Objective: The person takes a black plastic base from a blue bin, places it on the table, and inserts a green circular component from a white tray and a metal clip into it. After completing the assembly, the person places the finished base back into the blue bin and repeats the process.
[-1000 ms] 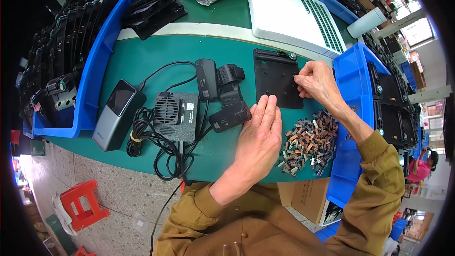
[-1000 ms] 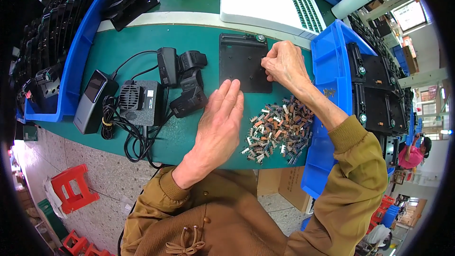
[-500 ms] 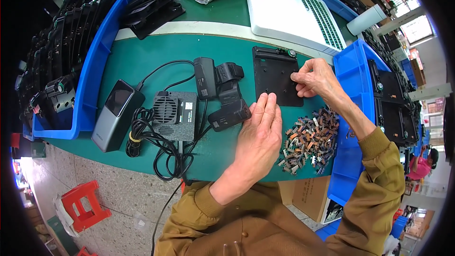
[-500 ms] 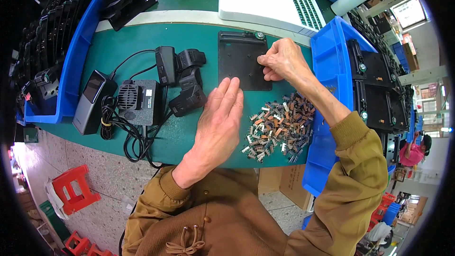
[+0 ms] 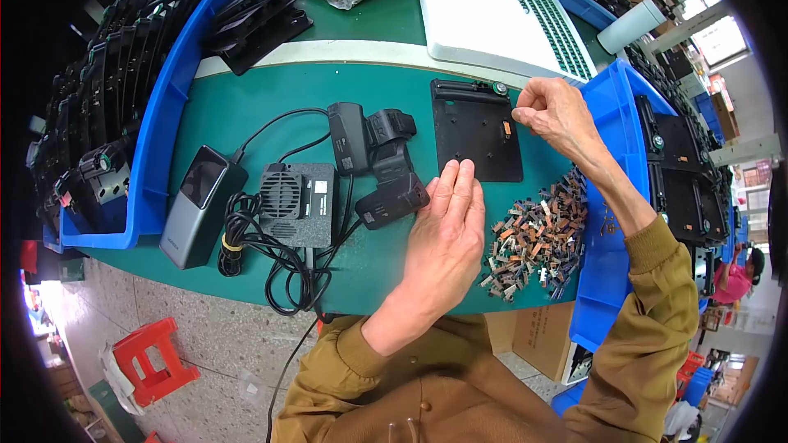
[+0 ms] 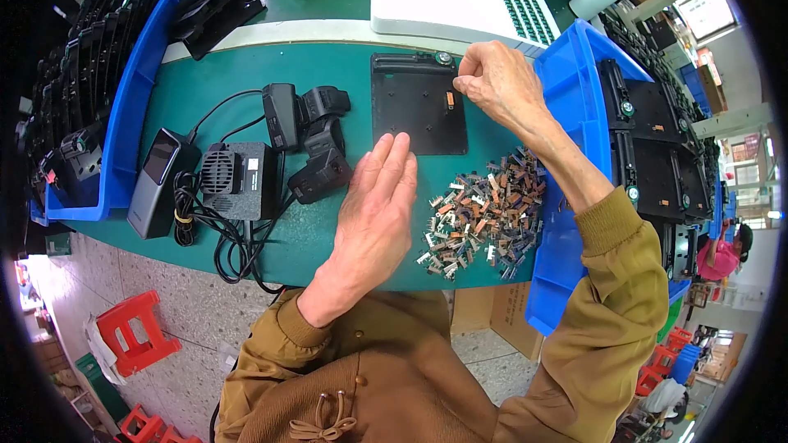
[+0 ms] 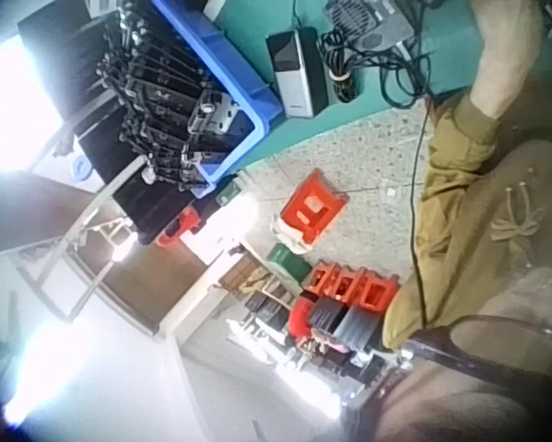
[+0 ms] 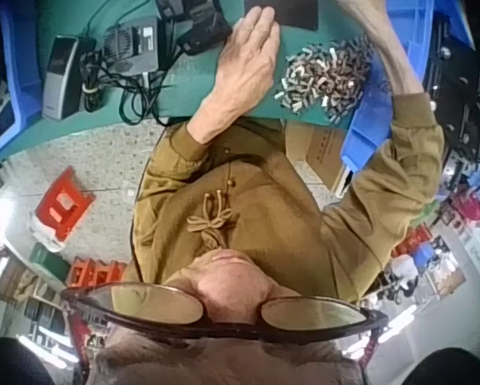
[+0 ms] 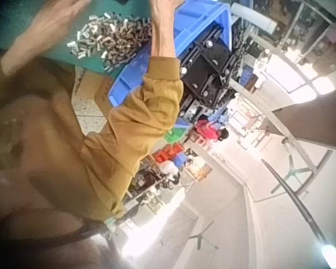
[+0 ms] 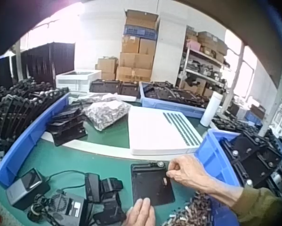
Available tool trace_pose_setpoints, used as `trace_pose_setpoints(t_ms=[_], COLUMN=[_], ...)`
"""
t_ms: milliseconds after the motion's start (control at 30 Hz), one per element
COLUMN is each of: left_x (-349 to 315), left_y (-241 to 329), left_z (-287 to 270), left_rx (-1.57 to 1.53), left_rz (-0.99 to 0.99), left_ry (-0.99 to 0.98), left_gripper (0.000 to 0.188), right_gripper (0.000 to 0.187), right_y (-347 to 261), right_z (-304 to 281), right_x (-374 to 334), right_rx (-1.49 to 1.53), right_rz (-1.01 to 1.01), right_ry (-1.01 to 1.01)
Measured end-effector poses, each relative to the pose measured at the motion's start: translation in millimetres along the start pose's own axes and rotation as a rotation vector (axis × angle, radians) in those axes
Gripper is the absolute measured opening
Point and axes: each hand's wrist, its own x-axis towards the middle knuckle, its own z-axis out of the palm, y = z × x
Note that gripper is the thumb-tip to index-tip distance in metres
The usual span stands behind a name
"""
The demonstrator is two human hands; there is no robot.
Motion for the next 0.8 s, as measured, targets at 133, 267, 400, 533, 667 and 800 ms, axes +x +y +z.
trace_pose_setpoints(t_ms=[133, 267, 400, 533, 667, 800], left_x=[-1, -1, 0, -1, -2, -2], left_y=[0, -1, 1, 0, -2, -2], left_z=[1, -1, 0, 2, 2, 2], left_rx=[0.011, 0.018, 0.004, 0.01, 0.048, 0.049], left_rz=[0.0, 0.004, 0.01, 0.017, 0.036, 0.036], left_ry=[-0.007, -0.005, 0.004, 0.006, -0.039, -0.038], left_gripper=[0.049, 0.049, 0.048, 0.047, 0.053, 0.054], right_gripper=[0.022, 0.031, 0.038, 0.036, 0.033, 0.031], right_y=[7, 10, 10, 16, 14, 8], right_z=[3, 15, 18, 26, 29, 25], right_x=[3, 6, 12, 21, 22, 19], right_rx=[0.084, 0.046, -0.019, -0.108, -0.097, -0.064], right_rz=[-0.071, -0.154, -0.226, -0.241, -0.259, -0.235], right_ry=[0.075, 0.089, 0.11, 0.08, 0.103, 0.088])
